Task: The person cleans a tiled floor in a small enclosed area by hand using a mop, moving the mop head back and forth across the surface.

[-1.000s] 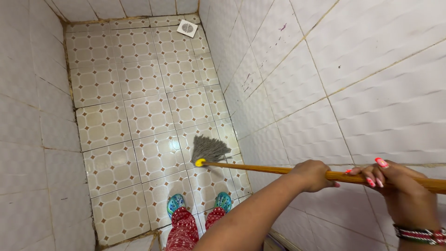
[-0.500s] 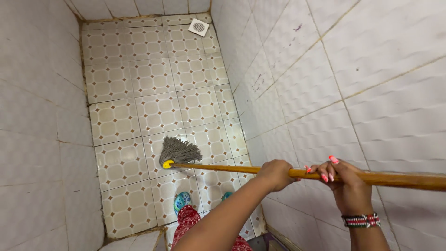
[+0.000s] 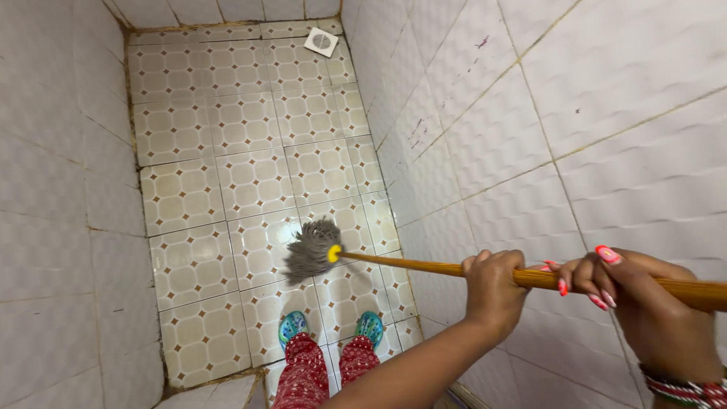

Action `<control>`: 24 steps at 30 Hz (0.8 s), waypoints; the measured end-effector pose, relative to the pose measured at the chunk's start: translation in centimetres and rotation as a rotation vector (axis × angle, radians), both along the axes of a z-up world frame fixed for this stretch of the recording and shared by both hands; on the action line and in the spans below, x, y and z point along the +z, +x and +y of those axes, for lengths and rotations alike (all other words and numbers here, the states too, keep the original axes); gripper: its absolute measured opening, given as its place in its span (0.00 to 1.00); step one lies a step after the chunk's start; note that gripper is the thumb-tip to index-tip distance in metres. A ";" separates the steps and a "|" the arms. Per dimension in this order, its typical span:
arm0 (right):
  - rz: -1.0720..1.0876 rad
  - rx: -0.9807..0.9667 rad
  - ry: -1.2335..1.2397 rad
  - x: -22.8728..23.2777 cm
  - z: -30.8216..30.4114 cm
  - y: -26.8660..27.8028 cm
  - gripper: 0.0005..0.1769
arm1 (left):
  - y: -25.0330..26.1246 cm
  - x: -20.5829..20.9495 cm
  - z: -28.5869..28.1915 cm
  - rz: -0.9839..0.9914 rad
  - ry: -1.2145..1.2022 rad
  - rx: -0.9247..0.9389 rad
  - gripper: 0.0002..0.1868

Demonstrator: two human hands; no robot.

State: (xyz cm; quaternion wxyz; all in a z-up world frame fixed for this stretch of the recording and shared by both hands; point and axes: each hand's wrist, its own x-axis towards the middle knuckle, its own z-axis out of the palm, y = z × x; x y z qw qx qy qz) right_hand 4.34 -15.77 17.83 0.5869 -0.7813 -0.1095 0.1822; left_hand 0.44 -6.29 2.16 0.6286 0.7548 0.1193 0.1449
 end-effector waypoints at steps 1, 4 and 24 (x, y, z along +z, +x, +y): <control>0.006 -0.012 -0.094 0.8 -0.2 0.1 0.27 | 0.2 0.3 -0.5 -0.003 -0.001 -0.005 0.21; 0.036 -0.036 -0.210 2.1 -0.5 -0.3 0.28 | 0.9 0.4 -2.3 -0.013 -0.058 -0.083 0.22; -0.343 -0.526 0.408 -9.2 -13.4 -6.7 0.26 | 1.0 -3.0 -10.2 -0.025 0.214 -0.747 0.08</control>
